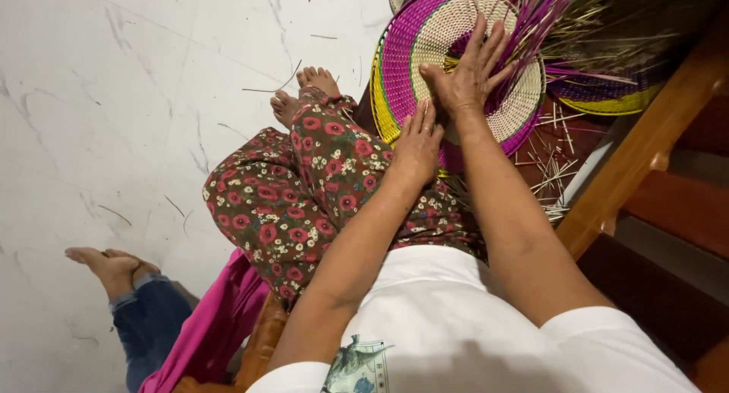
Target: The person weaves a colorful straw basket by hand, threading yellow and pink strands through the rim and pressing the woven sections flat. The person rotates the basket to access different areas and continues the weaving process.
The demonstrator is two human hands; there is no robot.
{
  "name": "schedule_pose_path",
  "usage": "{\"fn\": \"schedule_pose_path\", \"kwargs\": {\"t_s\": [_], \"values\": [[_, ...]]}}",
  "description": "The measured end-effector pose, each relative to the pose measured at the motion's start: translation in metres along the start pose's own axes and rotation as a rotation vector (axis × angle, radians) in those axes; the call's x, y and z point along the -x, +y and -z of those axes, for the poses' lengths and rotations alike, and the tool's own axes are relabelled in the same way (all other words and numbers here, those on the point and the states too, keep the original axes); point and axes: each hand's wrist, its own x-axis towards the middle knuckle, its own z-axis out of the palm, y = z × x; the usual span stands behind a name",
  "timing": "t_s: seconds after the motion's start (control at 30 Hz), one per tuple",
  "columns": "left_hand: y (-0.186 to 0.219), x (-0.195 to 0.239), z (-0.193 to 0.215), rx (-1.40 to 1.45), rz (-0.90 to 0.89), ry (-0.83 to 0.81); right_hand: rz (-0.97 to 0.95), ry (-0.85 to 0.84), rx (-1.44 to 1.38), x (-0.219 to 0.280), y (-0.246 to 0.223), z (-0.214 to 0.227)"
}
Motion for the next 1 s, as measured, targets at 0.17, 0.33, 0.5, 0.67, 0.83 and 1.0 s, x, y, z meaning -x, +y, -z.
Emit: {"fn": "schedule_pose_path", "kwargs": {"t_s": [0.17,0.33,0.5,0.67,0.83,1.0], "values": [[-0.007,0.024,0.003,0.187,-0.001,0.177,-0.013,-0.025,-0.006,0.006,-0.012,0.014],[-0.003,0.043,0.024,0.026,0.102,-0.169,0.034,-0.136,0.233,0.042,-0.038,0.047],[-0.009,0.027,0.009,0.037,0.086,-0.127,0.191,-0.110,0.241,0.039,-0.012,0.013],[-0.008,0.017,-0.017,-0.017,0.100,-0.013,0.083,-0.140,0.176,0.035,-0.038,0.031],[-0.006,0.032,0.020,-0.002,0.080,-0.157,0.065,-0.119,0.170,0.024,-0.043,0.026],[-0.007,0.016,-0.008,0.020,0.094,-0.072,-0.017,-0.146,0.110,0.023,-0.049,0.020]]}}
